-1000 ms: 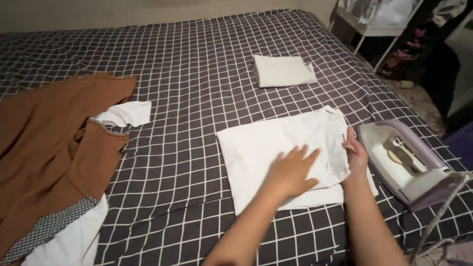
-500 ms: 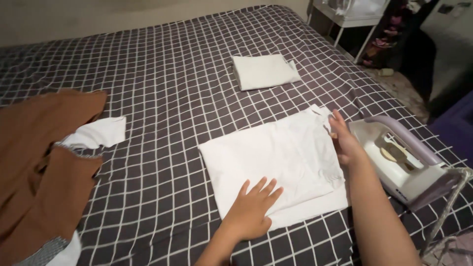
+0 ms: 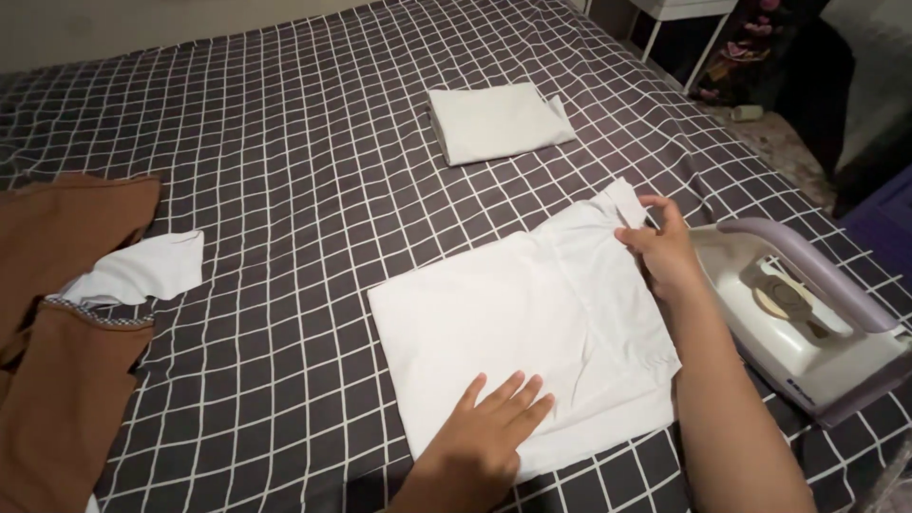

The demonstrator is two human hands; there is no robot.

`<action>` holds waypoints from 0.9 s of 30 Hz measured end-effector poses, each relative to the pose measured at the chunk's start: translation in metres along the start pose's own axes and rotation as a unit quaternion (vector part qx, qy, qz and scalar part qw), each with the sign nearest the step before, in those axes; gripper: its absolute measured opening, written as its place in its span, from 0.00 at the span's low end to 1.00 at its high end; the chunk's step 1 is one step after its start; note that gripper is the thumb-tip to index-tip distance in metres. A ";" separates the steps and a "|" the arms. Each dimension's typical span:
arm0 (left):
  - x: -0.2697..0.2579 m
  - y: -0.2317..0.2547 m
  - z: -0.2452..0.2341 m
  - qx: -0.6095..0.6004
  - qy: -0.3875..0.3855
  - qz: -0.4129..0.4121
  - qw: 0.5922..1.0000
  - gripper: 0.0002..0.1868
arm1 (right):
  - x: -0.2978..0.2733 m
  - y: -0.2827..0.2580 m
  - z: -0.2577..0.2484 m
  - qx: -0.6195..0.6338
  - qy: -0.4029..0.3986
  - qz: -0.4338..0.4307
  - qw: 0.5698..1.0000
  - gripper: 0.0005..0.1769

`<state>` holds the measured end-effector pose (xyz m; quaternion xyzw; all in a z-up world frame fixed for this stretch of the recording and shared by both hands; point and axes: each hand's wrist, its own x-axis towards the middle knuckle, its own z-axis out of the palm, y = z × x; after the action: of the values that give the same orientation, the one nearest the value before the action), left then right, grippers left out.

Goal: The person irons a white shirt on a bed, folds it neatly, and places it aside. Then the person irons a brown shirt and begins folding it. The actions are performed by hand using a handheld iron on a checkered bedsheet.

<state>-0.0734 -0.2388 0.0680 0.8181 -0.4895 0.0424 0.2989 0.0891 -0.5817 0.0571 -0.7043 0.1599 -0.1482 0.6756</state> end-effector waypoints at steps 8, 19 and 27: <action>0.012 -0.053 -0.010 -0.021 0.147 -0.178 0.973 0.28 | -0.117 -0.107 0.036 -0.296 0.114 -0.081 0.945 0.22; 0.017 -0.065 -0.025 0.098 -0.088 -0.453 0.882 0.39 | -0.122 -0.036 0.117 -0.659 -0.297 -0.184 0.667 0.39; 0.006 -0.086 -0.014 0.084 0.090 -0.544 0.830 0.35 | -0.077 -0.019 0.077 -0.662 -0.190 -0.021 0.725 0.39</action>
<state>0.0042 -0.2066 0.0429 0.9666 0.0691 -0.0128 0.2463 0.0527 -0.4792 0.0732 -0.9891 0.0707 0.1184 0.0510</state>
